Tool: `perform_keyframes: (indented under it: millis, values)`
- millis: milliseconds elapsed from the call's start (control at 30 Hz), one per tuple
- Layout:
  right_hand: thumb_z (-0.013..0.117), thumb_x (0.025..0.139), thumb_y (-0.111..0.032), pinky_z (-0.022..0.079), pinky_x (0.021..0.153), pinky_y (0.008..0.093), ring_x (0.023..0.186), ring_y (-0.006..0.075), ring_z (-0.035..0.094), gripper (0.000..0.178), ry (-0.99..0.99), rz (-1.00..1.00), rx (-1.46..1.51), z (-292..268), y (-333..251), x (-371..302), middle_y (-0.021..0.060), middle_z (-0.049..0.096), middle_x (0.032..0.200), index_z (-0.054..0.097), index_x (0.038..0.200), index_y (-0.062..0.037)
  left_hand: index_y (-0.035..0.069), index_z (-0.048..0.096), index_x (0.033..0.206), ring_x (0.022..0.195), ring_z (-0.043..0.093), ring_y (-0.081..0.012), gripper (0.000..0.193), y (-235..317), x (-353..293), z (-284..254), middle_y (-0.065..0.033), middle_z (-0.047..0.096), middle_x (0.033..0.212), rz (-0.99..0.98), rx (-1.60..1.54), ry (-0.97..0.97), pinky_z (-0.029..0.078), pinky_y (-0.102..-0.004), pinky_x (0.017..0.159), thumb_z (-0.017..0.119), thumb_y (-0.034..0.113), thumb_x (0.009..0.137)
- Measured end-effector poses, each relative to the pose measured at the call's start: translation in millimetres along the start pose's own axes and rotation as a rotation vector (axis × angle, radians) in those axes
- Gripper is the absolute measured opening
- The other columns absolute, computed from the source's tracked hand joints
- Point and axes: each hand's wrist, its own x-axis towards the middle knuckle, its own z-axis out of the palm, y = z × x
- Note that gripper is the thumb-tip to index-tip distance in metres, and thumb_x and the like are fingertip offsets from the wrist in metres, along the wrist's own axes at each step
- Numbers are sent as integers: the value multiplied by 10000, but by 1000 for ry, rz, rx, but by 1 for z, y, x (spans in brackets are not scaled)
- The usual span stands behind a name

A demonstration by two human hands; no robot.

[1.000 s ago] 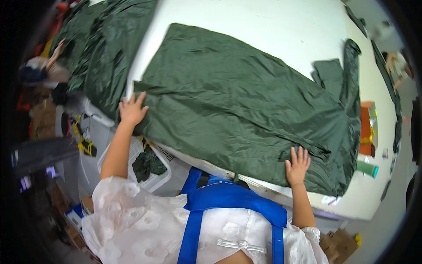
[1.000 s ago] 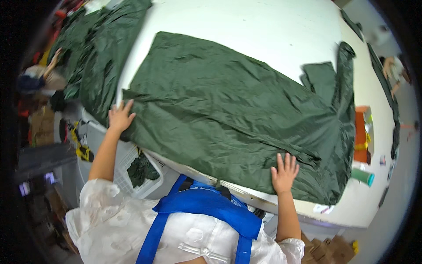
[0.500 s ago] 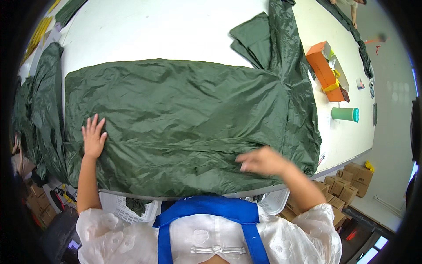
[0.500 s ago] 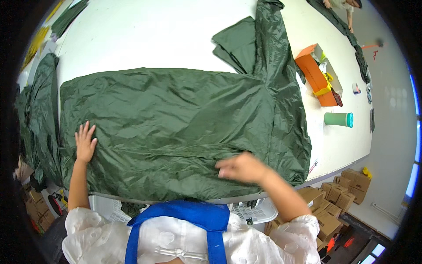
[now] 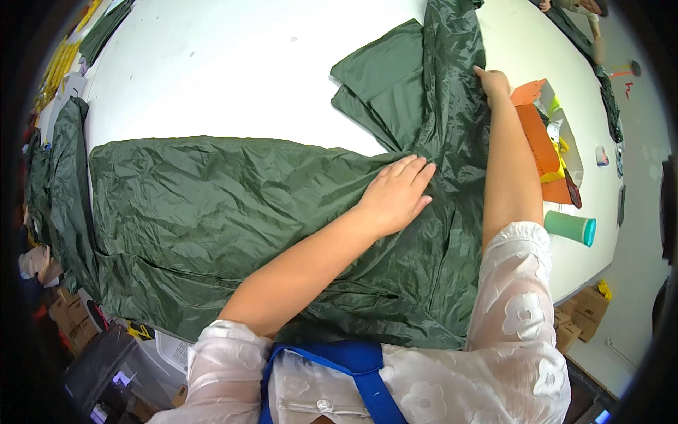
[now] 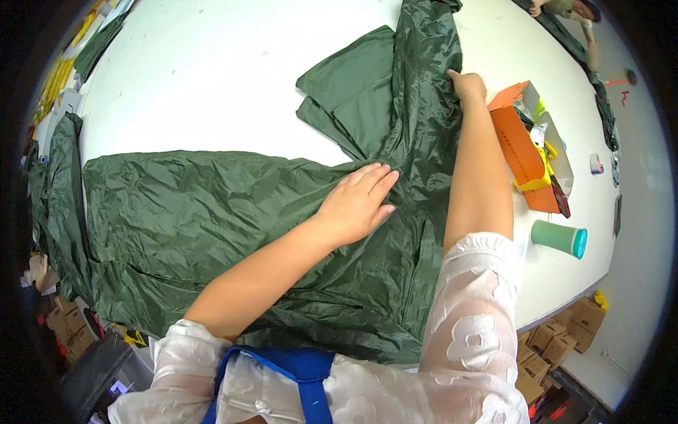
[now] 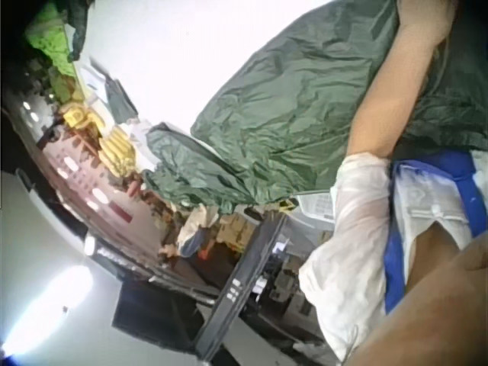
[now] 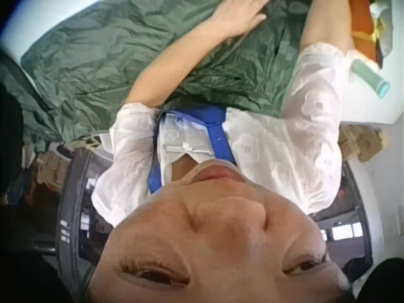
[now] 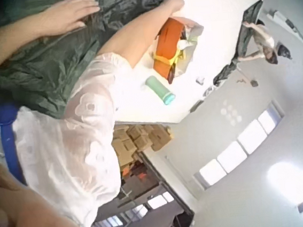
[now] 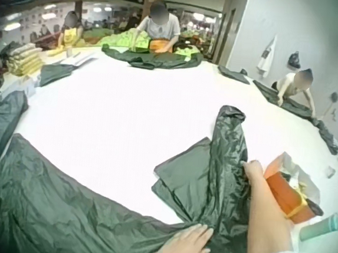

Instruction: The person folds a green jacket on a white table. They smooth the fabric, fold the sleeves inward, fold the body in half, then in thirds, and press the folded jacket flat. The folded jacket is placed on a stack of similar items.

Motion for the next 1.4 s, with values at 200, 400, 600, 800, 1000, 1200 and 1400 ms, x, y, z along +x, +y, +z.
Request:
perform_keyframes:
  millis: [200, 400, 600, 800, 1000, 1200, 1400]
  values:
    - [561, 898, -134, 427, 960, 381, 1022, 219, 580, 231, -379, -311, 1479, -102, -21, -71, 75, 632, 1016, 569, 1117, -61, 95, 374, 1388, 1320, 331, -275, 642, -9, -3, 18, -136, 303, 1461, -20, 216, -102, 280, -402, 1077, 558, 417, 864]
    - [510, 907, -268, 432, 932, 352, 1070, 229, 551, 252, -888, -1001, 621, -93, -133, -321, 89, 580, 1179, 626, 1005, -68, 96, 414, 1364, 1266, 408, -320, 603, -3, 4, 4, -215, 385, 1398, -125, 222, -455, 315, -415, 1049, 545, 409, 866]
    - [717, 713, -388, 285, 1029, 531, 1227, 287, 452, 589, -467, -1225, -35, -66, -67, -426, 82, 517, 1282, 518, 1203, -127, 84, 418, 1359, 1253, 423, -325, 581, 20, -62, -18, -213, 427, 1366, -242, 16, -646, 321, -409, 1050, 521, 409, 888]
    - [829, 523, -471, 221, 1074, 582, 1330, 355, 333, 1001, -325, -605, -320, -120, 83, -405, 97, 396, 1426, 399, 1377, -177, 85, 464, 1334, 1179, 517, -335, 514, 80, -174, -110, -159, 548, 1278, -346, -210, -801, 395, -389, 1009, 545, 358, 907]
    - [821, 548, -343, 289, 1046, 476, 1250, 316, 390, 829, -224, -787, -229, -126, 133, -430, 92, 474, 1286, 499, 1289, -158, 56, 590, 1194, 1068, 591, -332, 392, 47, -125, -163, -159, 623, 1147, -266, -170, -73, 468, -379, 914, 615, 275, 869]
    - [596, 580, 39, 417, 693, 379, 788, 272, 509, 388, -27, -869, -254, -133, 152, -407, 67, 482, 796, 616, 946, -90, 85, 622, 992, 896, 604, -365, 337, 4, 6, -87, -170, 648, 938, -289, 252, -459, 480, -444, 758, 529, 394, 897]
    - [612, 625, -31, 406, 659, 376, 766, 266, 517, 133, -76, -808, -437, -148, 167, -390, 81, 480, 757, 620, 741, -96, 92, 577, 924, 856, 604, -350, 270, -31, 79, -64, -136, 637, 877, -74, 327, -164, 469, -459, 697, 489, 347, 923]
